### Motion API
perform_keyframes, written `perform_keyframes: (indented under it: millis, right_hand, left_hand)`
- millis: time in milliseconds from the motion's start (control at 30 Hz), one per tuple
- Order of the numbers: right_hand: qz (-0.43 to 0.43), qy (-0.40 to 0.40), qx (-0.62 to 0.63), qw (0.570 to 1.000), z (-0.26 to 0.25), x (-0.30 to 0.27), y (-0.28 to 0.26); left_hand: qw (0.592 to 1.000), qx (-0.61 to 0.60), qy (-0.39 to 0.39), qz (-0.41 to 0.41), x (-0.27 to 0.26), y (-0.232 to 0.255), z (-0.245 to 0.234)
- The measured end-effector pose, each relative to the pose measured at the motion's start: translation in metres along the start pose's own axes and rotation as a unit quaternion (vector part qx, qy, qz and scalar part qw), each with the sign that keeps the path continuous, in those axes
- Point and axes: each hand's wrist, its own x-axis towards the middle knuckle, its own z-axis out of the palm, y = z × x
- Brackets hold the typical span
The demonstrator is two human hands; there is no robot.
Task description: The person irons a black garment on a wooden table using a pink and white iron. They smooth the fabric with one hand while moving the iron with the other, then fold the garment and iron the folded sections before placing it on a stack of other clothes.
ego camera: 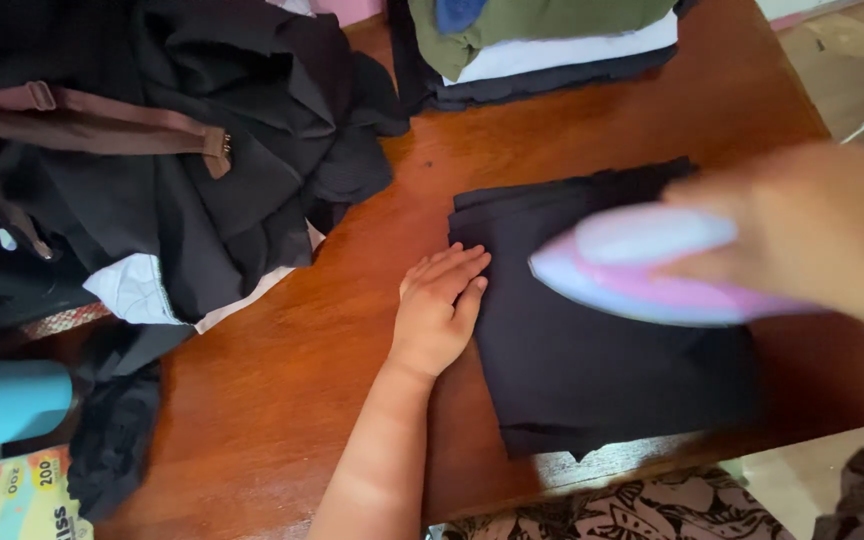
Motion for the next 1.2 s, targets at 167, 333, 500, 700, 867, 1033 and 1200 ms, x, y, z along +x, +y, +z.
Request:
perform_keyframes:
  millis: [167,333,500,700,867,1033,1200]
  right_hand:
    - [0.048,-0.016,0.112,0.992,0.044,-0.006,0.023]
    - [0.162,-0.055,0.043,0.984,0.028,0.014,0.032]
    - [0.005,0.403,0.478,0.78,0.056,0.03,0.041]
    - [-0.002,0.536,0.621,0.573,0.146,0.102,0.052]
    - [-0.002,0.618,0.627,0.475,0.162,0.118,0.046]
    - [0.029,0.601,0.686,0.409,0.193,0.133,0.047]
    - [0.059,0.598,0.693,0.399,0.198,0.124,0.033]
  left_hand:
    - [1.0,0.02,0.005,-0.014,0.0,0.005,0.002]
    - [0.999,0.048,0.011,-0.006,-0.004,0.006,0.008]
    - [0.994,0.077,0.081,-0.016,-0.009,0.02,0.004]
    - [0.942,0.177,-0.022,-0.284,-0.014,0.059,-0.004]
    - [0.883,0.071,-0.148,-0.44,0.003,0.102,-0.028]
    - [0.876,-0.053,-0.163,-0.452,0.008,0.102,-0.037]
    - [0.866,-0.144,-0.176,-0.446,0.011,0.103,-0.036]
